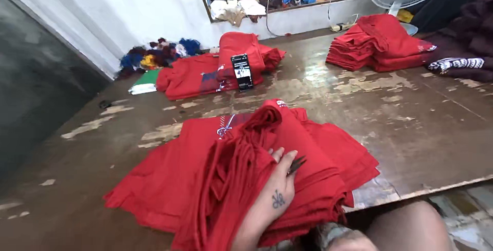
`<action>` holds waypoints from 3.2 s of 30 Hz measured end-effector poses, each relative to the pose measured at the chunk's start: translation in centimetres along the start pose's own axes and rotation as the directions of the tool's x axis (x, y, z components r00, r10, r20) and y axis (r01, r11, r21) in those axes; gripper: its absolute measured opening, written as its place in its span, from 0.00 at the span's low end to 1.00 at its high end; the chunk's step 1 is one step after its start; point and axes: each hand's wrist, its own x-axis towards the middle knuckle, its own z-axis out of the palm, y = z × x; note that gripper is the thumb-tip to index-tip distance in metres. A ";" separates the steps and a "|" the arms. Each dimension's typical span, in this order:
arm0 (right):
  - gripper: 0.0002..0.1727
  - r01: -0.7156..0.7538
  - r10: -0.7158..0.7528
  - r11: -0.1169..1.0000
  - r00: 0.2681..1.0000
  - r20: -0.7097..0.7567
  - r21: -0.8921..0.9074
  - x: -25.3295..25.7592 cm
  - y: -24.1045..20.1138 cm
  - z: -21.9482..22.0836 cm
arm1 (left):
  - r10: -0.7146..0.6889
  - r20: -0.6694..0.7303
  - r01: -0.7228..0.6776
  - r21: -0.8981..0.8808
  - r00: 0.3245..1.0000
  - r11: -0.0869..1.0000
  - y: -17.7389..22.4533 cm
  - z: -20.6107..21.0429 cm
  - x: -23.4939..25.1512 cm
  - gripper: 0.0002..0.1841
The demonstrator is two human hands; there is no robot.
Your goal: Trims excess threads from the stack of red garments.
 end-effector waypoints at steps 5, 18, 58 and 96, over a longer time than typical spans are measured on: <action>0.14 0.286 -0.441 0.706 0.893 -0.087 -0.648 3.0 -2.8 -3.6 | -0.065 -0.262 0.173 0.416 0.963 0.893 -3.6 -5.1 -1.2 0.20; 0.31 -0.159 0.169 0.253 0.978 -0.118 -0.954 9.6 3.9 -13.9 | -0.423 -0.179 0.454 0.202 0.888 0.868 -17.4 -7.8 -4.5 0.25; 0.36 0.223 -0.382 0.385 0.922 0.066 -0.895 10.6 -3.1 -2.1 | -0.261 -0.422 0.272 -0.035 0.868 0.962 -11.2 -1.0 -4.8 0.24; 0.11 0.448 -0.457 0.654 0.876 0.154 -0.609 13.5 -1.7 -2.6 | 0.117 -0.371 -0.264 -0.375 0.921 0.889 -4.1 2.3 -3.4 0.11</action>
